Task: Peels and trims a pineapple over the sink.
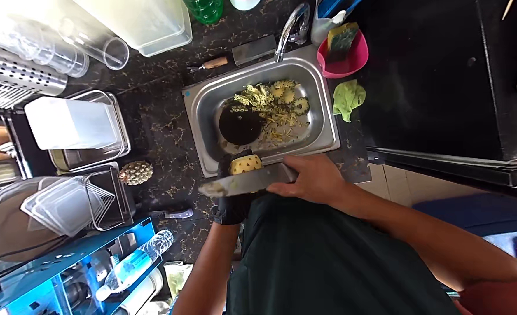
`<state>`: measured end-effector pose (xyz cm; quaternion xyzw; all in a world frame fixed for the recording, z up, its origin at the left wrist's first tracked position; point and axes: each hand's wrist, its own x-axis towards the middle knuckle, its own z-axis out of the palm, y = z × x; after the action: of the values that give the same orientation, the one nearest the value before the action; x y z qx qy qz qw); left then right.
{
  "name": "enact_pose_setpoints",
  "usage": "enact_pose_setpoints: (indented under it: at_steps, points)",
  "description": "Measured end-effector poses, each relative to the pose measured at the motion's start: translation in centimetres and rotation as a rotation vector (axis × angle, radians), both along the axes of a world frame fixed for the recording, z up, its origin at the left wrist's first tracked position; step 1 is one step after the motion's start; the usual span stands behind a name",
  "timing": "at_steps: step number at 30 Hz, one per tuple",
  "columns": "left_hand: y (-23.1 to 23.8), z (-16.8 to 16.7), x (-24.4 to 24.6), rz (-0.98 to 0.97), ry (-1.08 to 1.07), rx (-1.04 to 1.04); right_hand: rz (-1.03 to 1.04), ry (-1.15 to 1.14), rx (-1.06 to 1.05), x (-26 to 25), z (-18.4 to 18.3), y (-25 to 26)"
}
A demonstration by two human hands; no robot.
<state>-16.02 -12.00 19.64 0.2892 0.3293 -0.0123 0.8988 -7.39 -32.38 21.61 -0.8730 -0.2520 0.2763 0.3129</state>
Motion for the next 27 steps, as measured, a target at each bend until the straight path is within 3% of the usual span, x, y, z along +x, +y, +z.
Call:
enact_pose_setpoints:
  at_steps: [3,6,10,14,18,20,23,27]
  points:
    - [-0.2,-1.0,-0.6,-0.040,-0.091,0.069,0.090,-0.171,-0.005,-0.4,0.2,0.9]
    - [-0.4,-0.1,-1.1,-0.002,-0.016,0.106,0.046,-0.254,0.007,0.2,-1.8,0.2]
    - [0.1,1.8,0.0,-0.008,0.201,0.086,-0.117,0.159,-0.226,2.9,-4.4,-2.2]
    - [0.2,1.0,0.4,0.048,0.186,-0.011,-0.141,0.268,-0.160,2.1,-3.5,-2.4]
    - [0.0,-0.6,-0.1,0.001,0.057,0.013,0.003,0.092,-0.018,-0.4,-1.1,-0.5]
    - [-0.3,0.0,0.7,-0.002,0.116,0.088,0.060,-0.104,0.050,-1.6,-0.8,0.3]
    - [-0.4,0.2,1.2,0.049,0.113,0.043,0.055,-0.273,0.097,-2.1,-0.8,0.7]
    - [1.1,-0.7,2.9,-0.120,0.156,0.294,0.051,-0.300,0.090,-1.9,-1.0,0.6]
